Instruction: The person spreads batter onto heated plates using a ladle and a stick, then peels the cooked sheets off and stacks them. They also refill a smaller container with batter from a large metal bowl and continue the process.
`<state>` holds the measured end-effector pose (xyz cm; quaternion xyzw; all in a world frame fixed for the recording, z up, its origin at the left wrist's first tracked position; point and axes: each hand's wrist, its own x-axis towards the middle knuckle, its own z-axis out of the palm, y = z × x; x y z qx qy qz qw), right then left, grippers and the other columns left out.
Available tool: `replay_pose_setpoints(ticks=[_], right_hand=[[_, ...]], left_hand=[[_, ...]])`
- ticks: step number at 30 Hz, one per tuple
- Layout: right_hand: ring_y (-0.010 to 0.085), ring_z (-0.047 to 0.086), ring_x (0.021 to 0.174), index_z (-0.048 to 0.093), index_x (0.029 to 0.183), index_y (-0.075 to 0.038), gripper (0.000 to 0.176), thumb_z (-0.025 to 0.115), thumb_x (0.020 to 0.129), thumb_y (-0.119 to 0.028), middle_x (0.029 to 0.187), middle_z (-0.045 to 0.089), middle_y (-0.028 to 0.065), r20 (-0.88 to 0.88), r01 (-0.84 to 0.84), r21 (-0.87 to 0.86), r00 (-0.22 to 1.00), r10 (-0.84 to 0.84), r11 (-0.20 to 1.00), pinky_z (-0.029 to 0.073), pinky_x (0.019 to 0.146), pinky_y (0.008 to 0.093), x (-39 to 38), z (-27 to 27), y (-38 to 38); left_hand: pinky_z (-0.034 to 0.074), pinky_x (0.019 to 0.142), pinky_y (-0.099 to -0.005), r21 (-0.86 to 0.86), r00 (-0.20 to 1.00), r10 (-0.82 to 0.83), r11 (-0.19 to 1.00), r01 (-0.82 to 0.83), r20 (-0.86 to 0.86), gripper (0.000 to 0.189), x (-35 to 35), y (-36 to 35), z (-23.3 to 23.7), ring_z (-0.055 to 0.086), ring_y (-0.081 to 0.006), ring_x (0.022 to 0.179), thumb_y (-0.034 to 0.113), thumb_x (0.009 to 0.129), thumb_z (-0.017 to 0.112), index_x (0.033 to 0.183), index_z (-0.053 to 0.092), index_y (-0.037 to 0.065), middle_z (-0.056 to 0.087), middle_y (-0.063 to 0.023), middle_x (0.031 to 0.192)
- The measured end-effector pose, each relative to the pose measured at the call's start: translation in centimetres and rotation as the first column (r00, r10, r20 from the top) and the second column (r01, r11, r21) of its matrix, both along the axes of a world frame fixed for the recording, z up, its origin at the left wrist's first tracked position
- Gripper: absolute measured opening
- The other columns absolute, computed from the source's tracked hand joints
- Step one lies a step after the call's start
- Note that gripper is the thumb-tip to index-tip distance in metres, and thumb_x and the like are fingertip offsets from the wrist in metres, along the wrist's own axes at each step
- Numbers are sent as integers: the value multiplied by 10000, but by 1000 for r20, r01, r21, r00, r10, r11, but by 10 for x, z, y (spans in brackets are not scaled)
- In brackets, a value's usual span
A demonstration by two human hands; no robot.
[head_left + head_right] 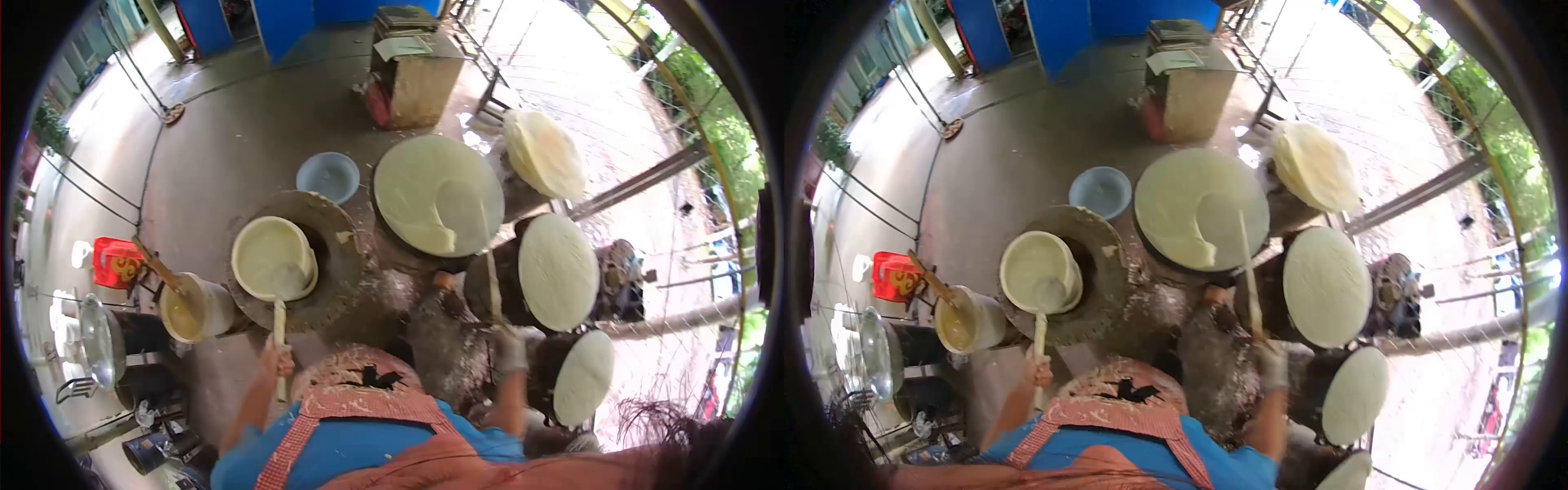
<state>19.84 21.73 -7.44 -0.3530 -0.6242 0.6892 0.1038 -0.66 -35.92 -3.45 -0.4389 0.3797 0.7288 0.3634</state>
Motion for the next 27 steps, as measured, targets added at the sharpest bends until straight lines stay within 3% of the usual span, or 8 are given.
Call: replay_pose_setpoints(ticks=[3,4,7,11,13,21,25,27], right_hand=[[184,555,640,643,995,-77,244,616,808,-231,694,606,39,-159,160,-60,973,-168,985,435,608,255,-117,24,-161],[222,570,655,644,984,-122,230,589,817,-270,708,614,75,15,103,256,994,-110,961,445,612,290,-150,48,-194],[310,596,710,636,921,-203,198,524,827,-337,745,604,148,345,-286,866,936,-77,410,470,638,397,-155,35,-209],[314,599,633,628,895,-181,224,534,818,-370,687,597,143,536,-361,808,779,-325,466,472,568,402,-103,57,-168],[295,587,643,634,935,-123,261,544,822,-341,694,604,133,241,47,743,912,-333,667,470,605,365,-125,61,-180],[342,602,719,650,950,-192,283,516,815,-402,725,626,153,536,-366,778,812,-233,511,468,661,445,-137,51,-139],[348,599,726,644,858,-133,293,510,809,-389,731,619,155,137,106,770,935,-326,629,453,627,453,-177,66,-103],[338,593,778,627,915,-141,271,502,818,-361,813,623,139,265,-164,842,955,-130,513,457,701,433,-190,51,-125]], left_hand=[[244,260,-240,-28,941,-250,968,251,-228,381,-24,5,52,293,-87,318,94,826,474,1151,347,248,326,-2,503],[250,256,-244,23,944,-227,971,240,-241,352,-20,4,58,295,-87,318,102,827,473,1124,352,247,329,-6,502],[260,251,-243,313,928,-183,905,288,-325,414,-15,-31,40,301,-89,317,91,820,480,1164,339,275,326,-6,500],[262,258,-237,121,780,-336,879,461,-528,493,5,-29,91,293,-94,312,94,835,457,1261,328,305,321,-8,500],[282,282,-227,319,803,-334,790,524,-493,548,12,-39,88,307,-86,348,144,853,491,1332,260,279,331,-8,526],[300,321,-208,419,750,-173,739,527,-638,582,28,-31,81,327,-67,412,142,896,465,1385,184,285,338,5,564],[270,336,-203,463,829,-170,761,454,-533,602,29,-1,75,291,-59,384,77,888,446,1391,171,263,332,16,549],[277,338,-212,484,918,-218,797,363,-330,585,19,18,73,290,-61,386,76,888,445,1385,192,252,324,21,548]])
